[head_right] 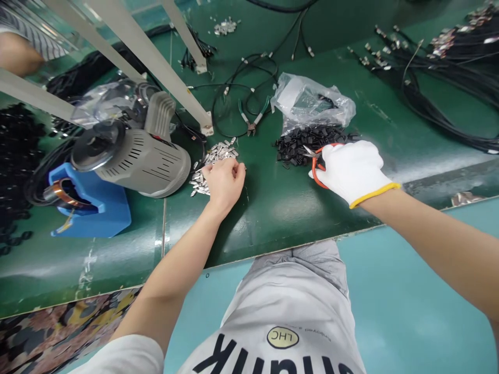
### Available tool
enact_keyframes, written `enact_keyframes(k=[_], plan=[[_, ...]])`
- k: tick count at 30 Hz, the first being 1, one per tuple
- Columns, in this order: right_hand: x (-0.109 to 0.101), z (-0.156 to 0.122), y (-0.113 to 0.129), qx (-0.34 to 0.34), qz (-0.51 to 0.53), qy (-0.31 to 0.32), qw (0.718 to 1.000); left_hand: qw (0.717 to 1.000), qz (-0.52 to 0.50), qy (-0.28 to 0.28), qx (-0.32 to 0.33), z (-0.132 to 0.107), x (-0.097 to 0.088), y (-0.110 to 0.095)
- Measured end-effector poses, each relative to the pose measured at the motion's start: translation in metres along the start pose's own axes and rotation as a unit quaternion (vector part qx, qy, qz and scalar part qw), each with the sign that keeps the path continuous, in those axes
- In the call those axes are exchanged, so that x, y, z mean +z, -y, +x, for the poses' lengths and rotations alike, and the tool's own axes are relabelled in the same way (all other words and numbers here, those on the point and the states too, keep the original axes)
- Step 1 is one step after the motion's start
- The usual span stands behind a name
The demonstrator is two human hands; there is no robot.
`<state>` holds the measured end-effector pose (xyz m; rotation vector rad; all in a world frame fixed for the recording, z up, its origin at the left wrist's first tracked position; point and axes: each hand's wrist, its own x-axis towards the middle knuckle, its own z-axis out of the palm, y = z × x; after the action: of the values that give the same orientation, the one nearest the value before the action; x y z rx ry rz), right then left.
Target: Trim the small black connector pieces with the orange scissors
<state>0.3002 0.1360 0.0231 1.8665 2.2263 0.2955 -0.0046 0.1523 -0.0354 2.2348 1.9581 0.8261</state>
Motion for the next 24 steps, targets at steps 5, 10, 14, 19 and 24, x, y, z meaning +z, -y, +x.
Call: enact_keyframes(k=[5,10,14,19,24], plan=[[-0.002,-0.005,0.003,-0.017,-0.008,-0.009,1.000,0.998,-0.020,0.026,0.050,-0.005,-0.005,-0.018],[-0.014,-0.008,0.004,-0.014,0.021,0.004,1.000,0.966,-0.010,0.118,0.230,-0.007,0.005,-0.071],[-0.019,-0.012,0.001,-0.006,0.048,0.011,0.999,0.947,0.014,0.130,0.292,0.010,0.032,-0.100],[-0.009,-0.019,-0.025,0.030,0.063,-0.015,0.997,0.956,0.012,0.125,0.266,0.033,0.051,-0.113],[0.027,-0.015,-0.066,0.144,0.297,0.024,0.944,0.965,-0.067,0.084,0.240,0.082,0.057,-0.123]])
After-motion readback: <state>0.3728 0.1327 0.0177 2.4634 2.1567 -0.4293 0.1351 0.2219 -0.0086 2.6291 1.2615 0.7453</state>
